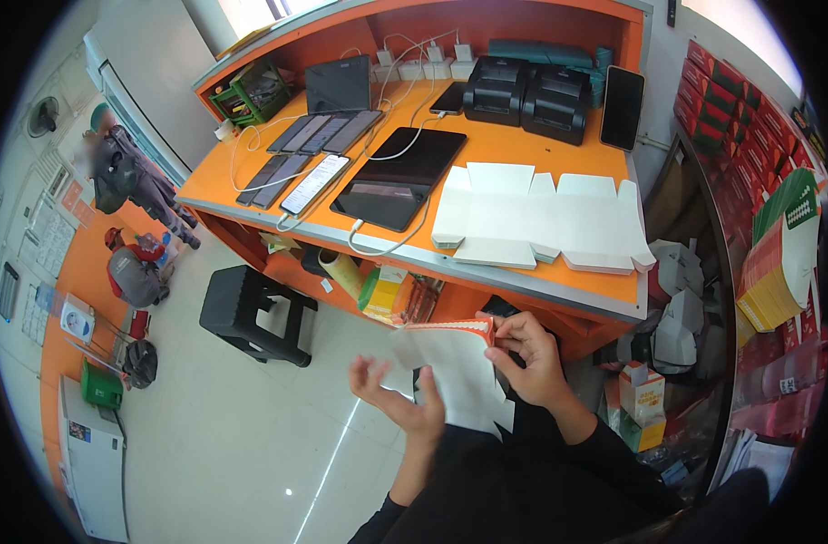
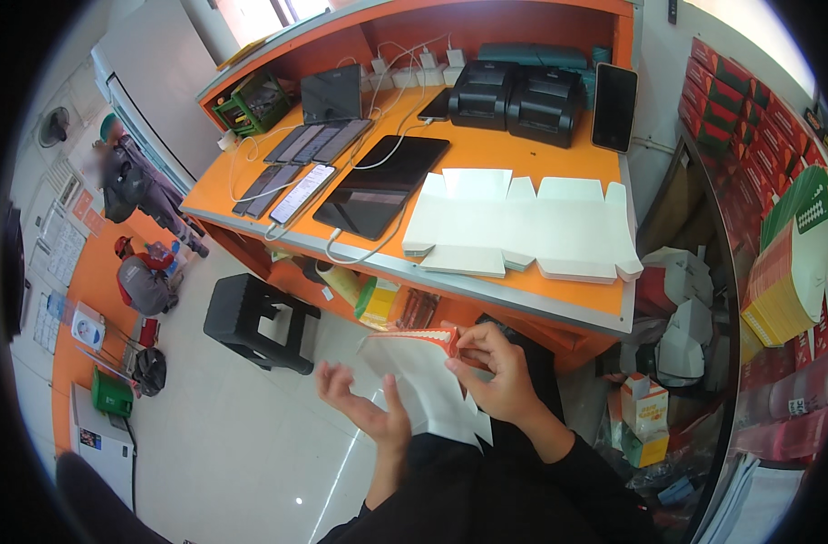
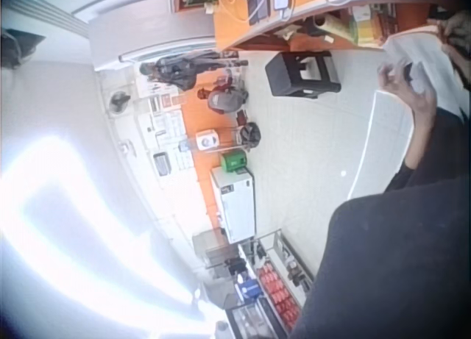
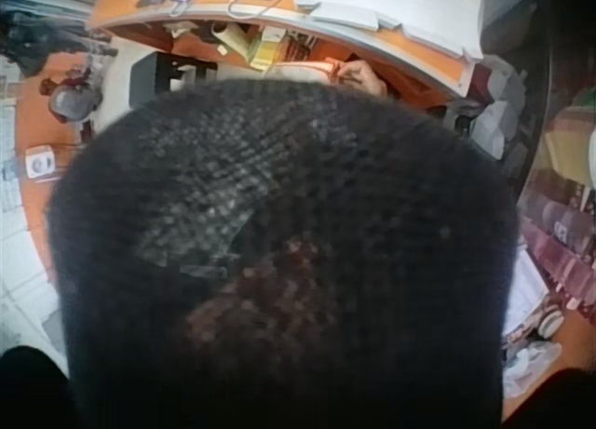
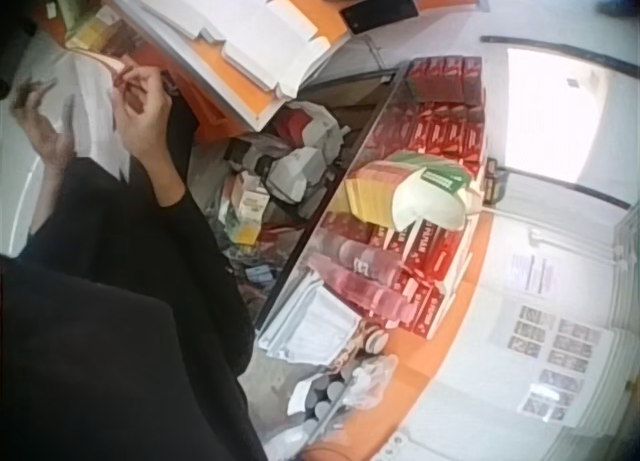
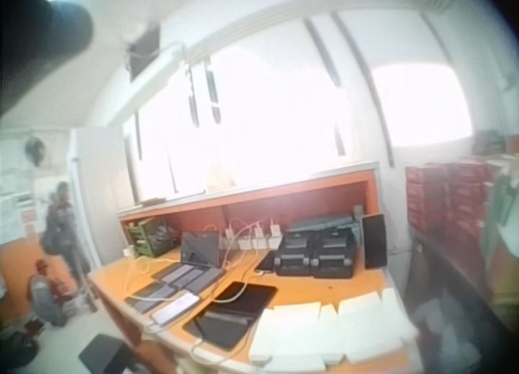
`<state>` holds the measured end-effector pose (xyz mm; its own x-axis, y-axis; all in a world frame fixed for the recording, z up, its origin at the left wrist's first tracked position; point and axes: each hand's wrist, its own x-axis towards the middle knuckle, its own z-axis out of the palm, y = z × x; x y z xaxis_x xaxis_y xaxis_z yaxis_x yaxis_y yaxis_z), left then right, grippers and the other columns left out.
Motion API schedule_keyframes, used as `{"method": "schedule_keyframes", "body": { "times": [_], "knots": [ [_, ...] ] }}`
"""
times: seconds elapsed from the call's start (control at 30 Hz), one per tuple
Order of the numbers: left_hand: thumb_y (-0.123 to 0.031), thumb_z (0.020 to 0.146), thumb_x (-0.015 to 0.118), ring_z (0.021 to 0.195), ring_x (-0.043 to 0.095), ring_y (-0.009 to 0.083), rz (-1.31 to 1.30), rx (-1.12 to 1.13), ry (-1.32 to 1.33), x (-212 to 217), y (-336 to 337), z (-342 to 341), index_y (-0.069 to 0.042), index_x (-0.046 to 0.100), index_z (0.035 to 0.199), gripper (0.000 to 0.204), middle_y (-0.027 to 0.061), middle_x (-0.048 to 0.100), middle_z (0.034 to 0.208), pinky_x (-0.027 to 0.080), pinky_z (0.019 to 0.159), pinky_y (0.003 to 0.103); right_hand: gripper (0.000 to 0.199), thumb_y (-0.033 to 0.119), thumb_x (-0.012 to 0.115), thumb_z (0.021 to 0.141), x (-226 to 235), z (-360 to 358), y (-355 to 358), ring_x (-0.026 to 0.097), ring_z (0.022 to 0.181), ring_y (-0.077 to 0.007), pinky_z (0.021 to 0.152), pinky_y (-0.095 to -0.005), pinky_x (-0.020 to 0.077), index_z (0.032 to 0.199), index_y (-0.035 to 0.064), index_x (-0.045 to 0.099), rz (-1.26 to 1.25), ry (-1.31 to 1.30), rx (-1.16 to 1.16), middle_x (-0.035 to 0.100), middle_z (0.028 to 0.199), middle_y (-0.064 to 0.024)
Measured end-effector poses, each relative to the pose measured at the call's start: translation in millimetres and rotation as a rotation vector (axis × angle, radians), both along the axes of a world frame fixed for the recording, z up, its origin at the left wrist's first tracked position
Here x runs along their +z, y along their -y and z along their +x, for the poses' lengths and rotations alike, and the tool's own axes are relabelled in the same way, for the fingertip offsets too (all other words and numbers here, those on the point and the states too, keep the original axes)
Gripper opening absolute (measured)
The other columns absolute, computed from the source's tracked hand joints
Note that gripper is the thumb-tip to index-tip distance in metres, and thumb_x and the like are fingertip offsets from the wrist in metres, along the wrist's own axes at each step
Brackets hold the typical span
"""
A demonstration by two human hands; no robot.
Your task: The person sits on the floor and folds flat cardboard pieces into small rectangular boxes. They fold the sides and bottom flaps, then stack the finished boxes on a nearby table.
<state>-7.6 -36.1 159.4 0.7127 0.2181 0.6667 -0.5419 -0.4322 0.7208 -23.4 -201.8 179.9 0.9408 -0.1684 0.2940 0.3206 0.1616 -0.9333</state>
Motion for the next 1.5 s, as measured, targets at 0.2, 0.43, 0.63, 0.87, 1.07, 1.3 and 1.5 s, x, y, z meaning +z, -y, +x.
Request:
{"method": "schedule_keyframes", "body": {
  "times": [0.2,0.43,0.63,0.87,1.07,1.3,1.5],
  "knots": [
    [0.0,0.091,0.053,0.086,0.065,0.0217,-0.127,-0.201,-0.436,-23,-33,7,0.0,0.057,0.11,0.019,0.0141,0.064,0.107,0.05,0.079,0.029,0.017,0.002,0.071,0.081,9,-1,4,0.059,0.105,-0.0206,0.084,-0.0302,0.0481,0.084,0.0016,0.054,-0.512,0.278,-0.354,0.064,0.108,-0.0167],
    [0.001,0.094,0.047,0.096,0.068,0.0267,-0.019,-0.19,-0.076,-21,-2,-6,0.002,0.051,0.114,0.02,0.0203,0.065,0.11,0.052,0.082,0.032,0.011,0.004,0.071,0.083,16,-10,-32,0.064,0.074,-0.0109,0.069,-0.0241,0.0511,0.089,-0.0022,0.064,-0.09,-0.006,0.063,0.067,0.086,-0.007],
    [-0.002,0.096,0.047,0.108,0.061,0.0265,-0.219,-0.34,-0.152,-8,-2,-12,0.001,0.045,0.118,0.023,0.0222,0.061,0.117,0.048,0.091,0.034,0.009,-0.002,0.069,0.083,14,-6,-35,0.065,0.08,-0.0122,0.075,-0.0253,0.0537,0.09,-0.0048,0.064,-0.188,-0.013,-0.001,0.066,0.089,-0.0081],
    [-0.014,0.099,0.047,0.107,0.055,0.0186,-0.531,-0.551,-0.314,1,-6,-23,0.0,0.044,0.117,0.023,0.017,0.058,0.119,0.042,0.094,0.033,0.01,-0.005,0.069,0.082,6,-2,-27,0.065,0.087,-0.0128,0.078,-0.0259,0.0541,0.09,-0.0052,0.063,-0.166,0.07,0.08,0.065,0.093,-0.01],
    [-0.023,0.099,0.051,0.094,0.055,0.0129,-0.506,-0.503,-0.341,-2,-4,-27,-0.003,0.045,0.116,0.027,0.0081,0.057,0.108,0.044,0.083,0.026,0.012,-0.003,0.066,0.085,13,-4,-27,0.064,0.087,-0.0111,0.08,-0.0262,0.0532,0.095,-0.0045,0.061,-0.068,-0.013,0.131,0.066,0.094,-0.0082],
    [-0.018,0.097,0.054,0.107,0.055,0.0183,-0.438,-0.618,-0.226,3,2,-24,-0.002,0.045,0.116,0.026,0.0164,0.057,0.121,0.041,0.095,0.033,0.017,-0.002,0.07,0.083,13,-1,-8,0.064,0.087,-0.0103,0.083,-0.0251,0.0509,0.099,-0.0015,0.064,0.222,-0.138,0.43,0.067,0.094,-0.0044],
    [-0.004,0.097,0.05,0.118,0.054,0.0223,-0.5,-0.721,-0.296,-6,-4,-25,0.0,0.044,0.118,0.022,0.0215,0.055,0.126,0.04,0.101,0.034,0.022,-0.002,0.068,0.084,5,-1,-8,0.063,0.09,-0.013,0.079,-0.0276,0.0525,0.105,-0.0034,0.064,0.258,-0.167,0.468,0.066,0.1,-0.0069]
  ]
}}
